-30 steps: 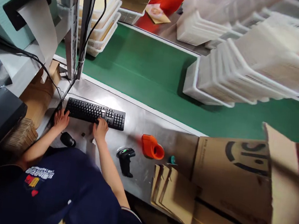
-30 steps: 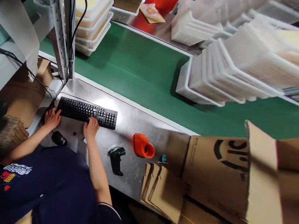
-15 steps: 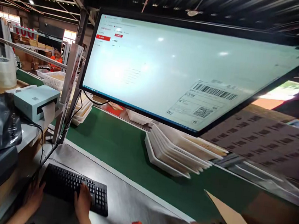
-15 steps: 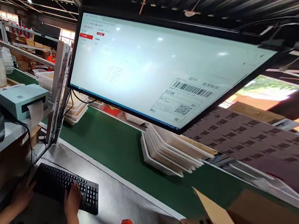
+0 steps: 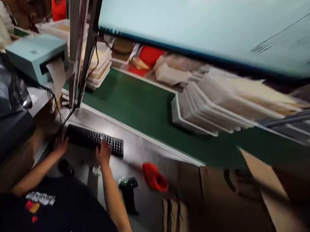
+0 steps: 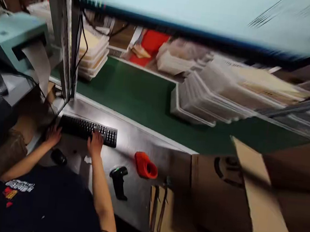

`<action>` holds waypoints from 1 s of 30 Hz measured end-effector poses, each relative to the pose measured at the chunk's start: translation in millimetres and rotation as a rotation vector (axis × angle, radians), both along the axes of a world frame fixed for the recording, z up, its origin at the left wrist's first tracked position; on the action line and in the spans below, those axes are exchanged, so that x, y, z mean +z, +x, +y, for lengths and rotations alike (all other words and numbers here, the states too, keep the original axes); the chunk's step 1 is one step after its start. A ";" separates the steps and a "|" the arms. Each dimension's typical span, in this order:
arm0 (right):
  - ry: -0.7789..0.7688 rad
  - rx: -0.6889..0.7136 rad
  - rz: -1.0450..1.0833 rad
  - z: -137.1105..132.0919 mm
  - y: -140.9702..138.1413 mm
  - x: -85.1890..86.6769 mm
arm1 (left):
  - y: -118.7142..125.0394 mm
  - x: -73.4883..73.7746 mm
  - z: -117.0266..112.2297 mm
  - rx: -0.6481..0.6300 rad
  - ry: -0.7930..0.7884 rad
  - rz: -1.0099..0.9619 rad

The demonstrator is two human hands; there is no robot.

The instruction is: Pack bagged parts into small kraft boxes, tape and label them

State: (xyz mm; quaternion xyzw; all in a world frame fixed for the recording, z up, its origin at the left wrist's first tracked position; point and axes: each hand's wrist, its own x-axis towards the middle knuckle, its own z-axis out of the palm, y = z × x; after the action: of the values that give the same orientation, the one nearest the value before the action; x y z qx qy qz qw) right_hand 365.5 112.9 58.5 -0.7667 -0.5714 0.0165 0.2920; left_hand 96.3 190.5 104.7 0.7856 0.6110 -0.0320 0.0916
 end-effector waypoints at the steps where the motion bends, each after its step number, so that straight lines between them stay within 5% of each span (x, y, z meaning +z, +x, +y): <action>1: -0.048 0.027 0.007 -4.4 -1.2 -4.5 | -1.7 -0.9 2.2 -0.013 0.041 -0.021; 7: -0.154 0.012 0.016 -25.3 -5.1 -25.7 | -8.2 -12.2 6.8 -0.040 0.033 -0.008; 17: -0.226 0.092 0.058 16.1 -18.5 -15.1 | -4.6 -10.8 6.2 -0.015 0.027 -0.021; 26: -0.310 0.087 0.113 25.3 -36.0 -11.9 | -4.3 -6.6 8.0 -0.025 -0.003 -0.010; 30: -0.212 0.015 0.136 14.8 -30.7 6.6 | -2.7 0.3 -0.3 -0.038 0.041 -0.027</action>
State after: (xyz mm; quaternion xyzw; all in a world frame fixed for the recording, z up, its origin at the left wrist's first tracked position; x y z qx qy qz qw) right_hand 334.9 127.8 65.1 -0.7863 -0.5508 0.1312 0.2473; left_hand 93.6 190.2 105.0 0.7992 0.5952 -0.0110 0.0831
